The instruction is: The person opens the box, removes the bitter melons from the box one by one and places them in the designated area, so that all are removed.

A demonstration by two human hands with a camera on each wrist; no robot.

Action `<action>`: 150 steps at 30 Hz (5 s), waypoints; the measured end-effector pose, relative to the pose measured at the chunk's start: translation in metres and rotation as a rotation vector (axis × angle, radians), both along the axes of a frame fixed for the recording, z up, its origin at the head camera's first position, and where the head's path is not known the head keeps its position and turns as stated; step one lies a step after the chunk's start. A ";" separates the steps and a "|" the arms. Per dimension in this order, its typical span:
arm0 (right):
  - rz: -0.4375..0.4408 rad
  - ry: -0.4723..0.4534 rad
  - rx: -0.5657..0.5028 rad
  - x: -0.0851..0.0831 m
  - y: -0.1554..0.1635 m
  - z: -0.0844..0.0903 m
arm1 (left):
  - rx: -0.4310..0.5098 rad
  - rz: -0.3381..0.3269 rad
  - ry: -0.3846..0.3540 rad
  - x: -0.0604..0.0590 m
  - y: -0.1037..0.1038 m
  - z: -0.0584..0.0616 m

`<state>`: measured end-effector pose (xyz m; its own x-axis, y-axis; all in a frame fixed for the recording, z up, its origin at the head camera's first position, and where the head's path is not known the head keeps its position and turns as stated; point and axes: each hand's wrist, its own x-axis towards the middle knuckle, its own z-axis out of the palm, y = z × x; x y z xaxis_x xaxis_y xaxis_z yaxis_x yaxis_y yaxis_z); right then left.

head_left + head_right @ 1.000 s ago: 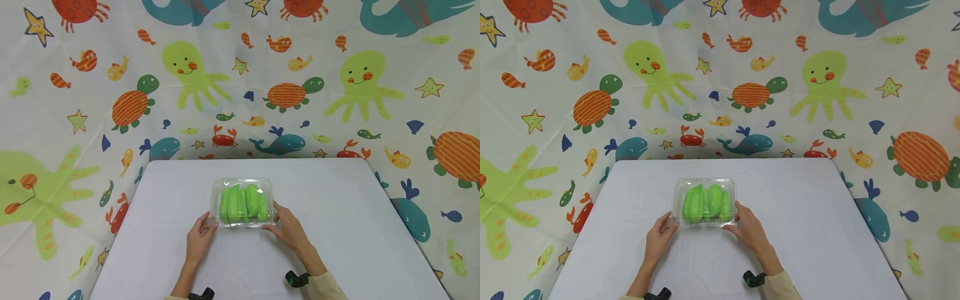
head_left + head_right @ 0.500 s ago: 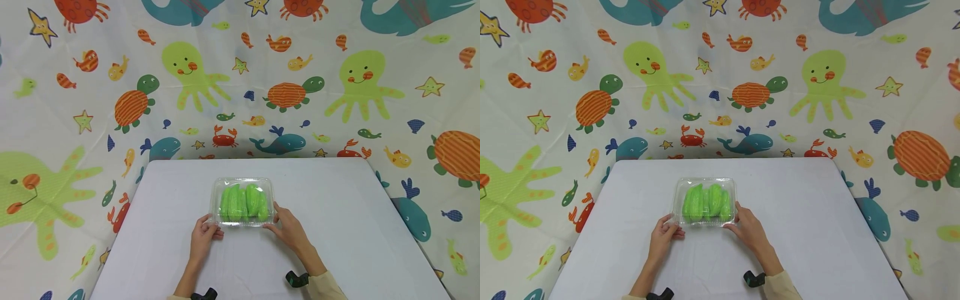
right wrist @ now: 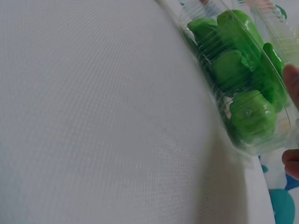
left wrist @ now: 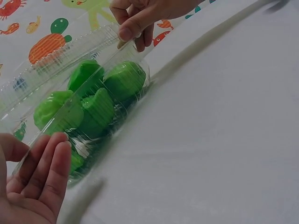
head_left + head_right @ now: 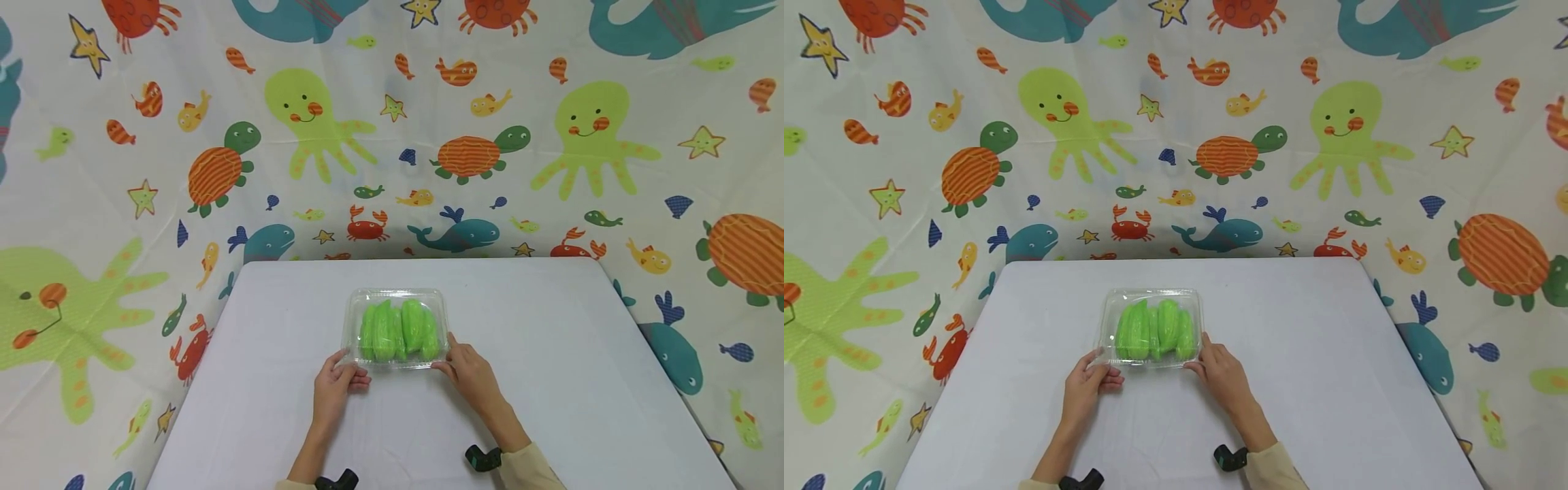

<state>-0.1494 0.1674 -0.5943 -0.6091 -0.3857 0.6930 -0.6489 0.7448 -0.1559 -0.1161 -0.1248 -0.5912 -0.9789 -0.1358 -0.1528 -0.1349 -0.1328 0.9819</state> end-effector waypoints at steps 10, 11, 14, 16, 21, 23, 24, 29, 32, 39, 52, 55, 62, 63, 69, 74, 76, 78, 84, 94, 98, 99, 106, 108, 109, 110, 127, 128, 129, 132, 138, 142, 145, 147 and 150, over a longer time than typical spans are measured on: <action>0.000 0.067 0.004 0.000 -0.001 0.000 | -0.022 0.002 -0.021 0.001 -0.001 0.002; -0.002 0.074 0.005 0.000 -0.001 -0.001 | -0.024 0.002 -0.023 0.001 -0.001 0.002; -0.005 0.084 0.004 0.000 -0.001 -0.002 | -0.022 0.000 -0.028 0.001 -0.001 0.002; -0.007 0.082 -0.001 -0.001 -0.001 -0.002 | -0.022 0.000 -0.029 0.001 -0.001 0.003; -0.012 0.072 -0.010 0.000 -0.001 -0.004 | -0.021 -0.002 -0.035 0.003 0.000 0.003; -0.014 0.072 -0.013 0.000 -0.001 -0.005 | -0.020 -0.002 -0.039 0.003 0.000 0.004; -0.015 0.071 -0.015 0.000 -0.002 -0.005 | -0.019 -0.002 -0.040 0.004 0.001 0.004; -0.019 0.081 -0.024 -0.002 -0.003 -0.006 | -0.016 0.003 -0.030 0.004 0.001 0.005; -0.023 0.088 -0.032 -0.002 -0.004 -0.005 | 0.000 0.004 -0.022 0.004 0.001 0.005; -0.027 0.094 -0.057 -0.002 -0.005 -0.001 | 0.026 0.019 -0.024 0.003 0.001 0.004; -0.030 0.116 -0.071 -0.004 -0.008 0.001 | 0.016 0.039 0.014 0.003 0.003 0.004; -0.034 0.138 -0.075 -0.005 -0.009 0.002 | 0.022 0.041 0.032 0.003 0.004 0.004; -0.052 0.180 -0.100 -0.005 -0.008 0.005 | 0.051 0.051 0.034 0.003 0.004 0.003; -0.060 0.189 -0.113 -0.006 -0.008 0.006 | 0.050 0.052 0.035 0.003 0.004 0.002; -0.089 0.218 -0.186 -0.015 -0.005 0.016 | 0.037 0.067 0.052 0.002 0.002 0.001; -0.069 0.232 -0.184 -0.018 -0.005 0.021 | 0.066 0.060 0.050 0.002 0.001 0.000; -0.058 0.222 -0.191 -0.019 -0.005 0.023 | 0.062 0.058 0.051 0.002 0.002 0.000; -0.049 0.204 -0.200 -0.019 -0.006 0.024 | 0.057 0.062 0.046 0.003 0.002 0.000; -0.048 0.195 -0.209 -0.025 -0.005 0.030 | 0.062 0.071 0.027 0.003 0.002 -0.004; -0.061 0.174 -0.204 -0.029 -0.006 0.035 | 0.005 0.080 0.025 0.006 0.001 -0.009; -0.073 0.165 -0.221 -0.033 -0.007 0.039 | 0.006 0.082 0.032 0.005 0.001 -0.010; -0.075 0.159 -0.229 -0.034 -0.007 0.040 | 0.007 0.084 0.030 0.006 0.001 -0.010; -0.131 0.048 -0.268 -0.040 -0.009 0.049 | 0.002 0.087 0.044 0.006 0.001 -0.010; -0.143 0.017 -0.279 -0.041 -0.010 0.051 | 0.010 0.087 0.049 0.006 0.001 -0.011; -0.144 0.003 -0.286 -0.042 -0.011 0.052 | 0.014 0.089 0.051 0.006 0.001 -0.011; -0.146 -0.008 -0.290 -0.044 -0.012 0.053 | 0.014 0.089 0.054 0.006 0.001 -0.012; -0.219 -0.180 -0.342 -0.070 -0.020 0.070 | 0.024 0.108 0.082 0.005 -0.002 -0.018; -0.219 -0.188 -0.343 -0.072 -0.020 0.069 | 0.025 0.109 0.083 0.005 -0.002 -0.018; -0.219 -0.194 -0.344 -0.073 -0.020 0.070 | 0.022 0.109 0.084 0.005 -0.002 -0.019; -0.220 -0.215 -0.349 -0.077 -0.020 0.070 | 0.015 0.109 0.087 0.005 -0.002 -0.019; -0.218 -0.242 -0.356 -0.082 -0.020 0.068 | -0.004 0.106 0.086 0.006 -0.002 -0.019; -0.209 -0.267 -0.365 -0.084 -0.021 0.068 | -0.003 0.108 0.085 0.006 -0.002 -0.018; -0.207 -0.286 -0.370 -0.086 -0.021 0.066 | -0.004 0.105 0.086 0.007 -0.002 -0.018; -0.201 -0.300 -0.375 -0.087 -0.021 0.065 | -0.011 0.103 0.089 0.007 -0.002 -0.019; -0.188 -0.335 -0.385 -0.088 -0.021 0.063 | -0.006 0.101 0.094 0.007 -0.003 -0.019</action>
<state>-0.2376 0.1460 -0.5317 -0.8549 -0.0054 0.5187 -0.3779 0.6916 -0.6156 -0.1091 -0.1275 -0.6097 -0.9701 -0.2353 -0.0595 -0.0281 -0.1349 0.9905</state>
